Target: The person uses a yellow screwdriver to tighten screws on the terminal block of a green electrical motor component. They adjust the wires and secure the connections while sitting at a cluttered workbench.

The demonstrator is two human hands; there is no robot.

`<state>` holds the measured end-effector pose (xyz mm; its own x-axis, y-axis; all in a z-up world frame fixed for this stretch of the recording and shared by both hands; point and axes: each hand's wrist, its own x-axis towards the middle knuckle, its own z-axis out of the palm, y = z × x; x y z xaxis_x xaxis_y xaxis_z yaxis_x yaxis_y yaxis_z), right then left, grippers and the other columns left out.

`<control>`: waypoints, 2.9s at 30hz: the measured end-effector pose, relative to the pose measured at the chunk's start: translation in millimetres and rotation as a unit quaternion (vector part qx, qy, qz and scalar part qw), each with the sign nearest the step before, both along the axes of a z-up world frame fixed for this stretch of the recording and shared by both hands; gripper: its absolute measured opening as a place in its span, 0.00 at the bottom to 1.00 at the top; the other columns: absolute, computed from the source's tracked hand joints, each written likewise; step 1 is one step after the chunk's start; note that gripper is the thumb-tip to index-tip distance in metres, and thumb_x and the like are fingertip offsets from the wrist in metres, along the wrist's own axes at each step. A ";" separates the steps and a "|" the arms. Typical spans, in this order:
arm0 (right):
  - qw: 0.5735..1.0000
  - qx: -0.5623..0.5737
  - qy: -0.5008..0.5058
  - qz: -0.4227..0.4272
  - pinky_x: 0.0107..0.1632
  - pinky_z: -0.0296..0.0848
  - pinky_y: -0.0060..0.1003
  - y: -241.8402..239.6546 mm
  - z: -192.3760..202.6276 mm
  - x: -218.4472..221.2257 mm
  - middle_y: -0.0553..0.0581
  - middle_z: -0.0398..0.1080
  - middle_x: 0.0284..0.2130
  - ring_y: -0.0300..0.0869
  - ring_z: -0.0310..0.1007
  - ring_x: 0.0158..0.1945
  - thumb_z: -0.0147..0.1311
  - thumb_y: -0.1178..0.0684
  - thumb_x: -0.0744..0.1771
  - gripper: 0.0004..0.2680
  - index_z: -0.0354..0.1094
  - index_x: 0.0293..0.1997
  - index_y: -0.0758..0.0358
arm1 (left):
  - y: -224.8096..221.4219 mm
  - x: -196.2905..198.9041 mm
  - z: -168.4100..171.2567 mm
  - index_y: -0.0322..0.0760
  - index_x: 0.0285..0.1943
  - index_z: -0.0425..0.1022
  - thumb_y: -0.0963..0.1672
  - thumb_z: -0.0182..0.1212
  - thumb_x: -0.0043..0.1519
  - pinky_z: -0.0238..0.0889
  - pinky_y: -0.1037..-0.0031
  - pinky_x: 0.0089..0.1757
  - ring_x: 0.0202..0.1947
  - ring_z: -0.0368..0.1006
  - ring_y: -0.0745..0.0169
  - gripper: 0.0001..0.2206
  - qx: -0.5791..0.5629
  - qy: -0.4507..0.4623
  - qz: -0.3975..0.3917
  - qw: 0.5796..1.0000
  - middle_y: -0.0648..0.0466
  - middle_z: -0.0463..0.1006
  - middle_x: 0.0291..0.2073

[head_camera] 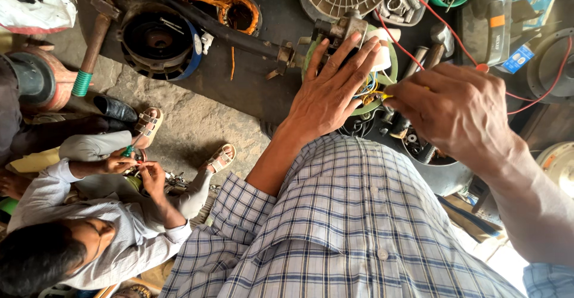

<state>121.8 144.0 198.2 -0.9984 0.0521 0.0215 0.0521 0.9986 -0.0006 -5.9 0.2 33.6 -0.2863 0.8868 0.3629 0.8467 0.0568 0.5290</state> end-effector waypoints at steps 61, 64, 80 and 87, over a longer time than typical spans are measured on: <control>0.996 -0.011 -0.076 0.051 0.37 0.77 0.39 -5.9 -4.6 -28.7 0.51 0.72 0.32 0.44 0.78 0.38 0.57 0.58 0.62 0.10 0.75 0.46 0.56 | -12.4 -4.3 5.0 0.42 0.85 0.34 0.35 0.55 0.65 0.34 0.48 0.77 0.83 0.41 0.58 0.41 0.014 -0.002 -0.020 1.000 0.61 0.42 0.83; 0.999 -0.029 -0.029 0.028 0.36 0.76 0.38 3.8 0.1 -9.3 0.51 0.72 0.31 0.43 0.77 0.37 0.59 0.58 0.63 0.09 0.76 0.47 0.56 | -11.3 -4.2 3.9 0.41 0.85 0.35 0.34 0.57 0.63 0.35 0.47 0.77 0.83 0.41 0.57 0.43 0.020 0.007 -0.010 1.000 0.60 0.43 0.83; 0.995 -0.068 0.062 -0.049 0.41 0.77 0.36 -31.2 -11.2 34.8 0.46 0.76 0.38 0.39 0.76 0.41 0.61 0.58 0.63 0.09 0.79 0.46 0.50 | -12.1 -8.8 3.8 0.36 0.84 0.38 0.36 0.61 0.60 0.33 0.45 0.76 0.83 0.40 0.54 0.43 0.022 0.026 -0.021 0.999 0.58 0.46 0.82; 0.998 0.037 0.029 -0.036 0.44 0.76 0.37 -27.6 -6.6 11.3 0.44 0.74 0.40 0.39 0.74 0.40 0.59 0.55 0.66 0.09 0.79 0.50 0.46 | -8.3 -6.5 -0.7 0.38 0.84 0.37 0.36 0.61 0.61 0.35 0.45 0.76 0.83 0.41 0.56 0.44 0.033 0.029 -0.009 0.999 0.60 0.45 0.82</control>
<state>133.1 116.4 191.6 -0.9892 0.1189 0.0863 0.1248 0.9899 0.0671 -12.4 -8.1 32.9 -0.2473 0.8653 0.4359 0.8767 0.0083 0.4810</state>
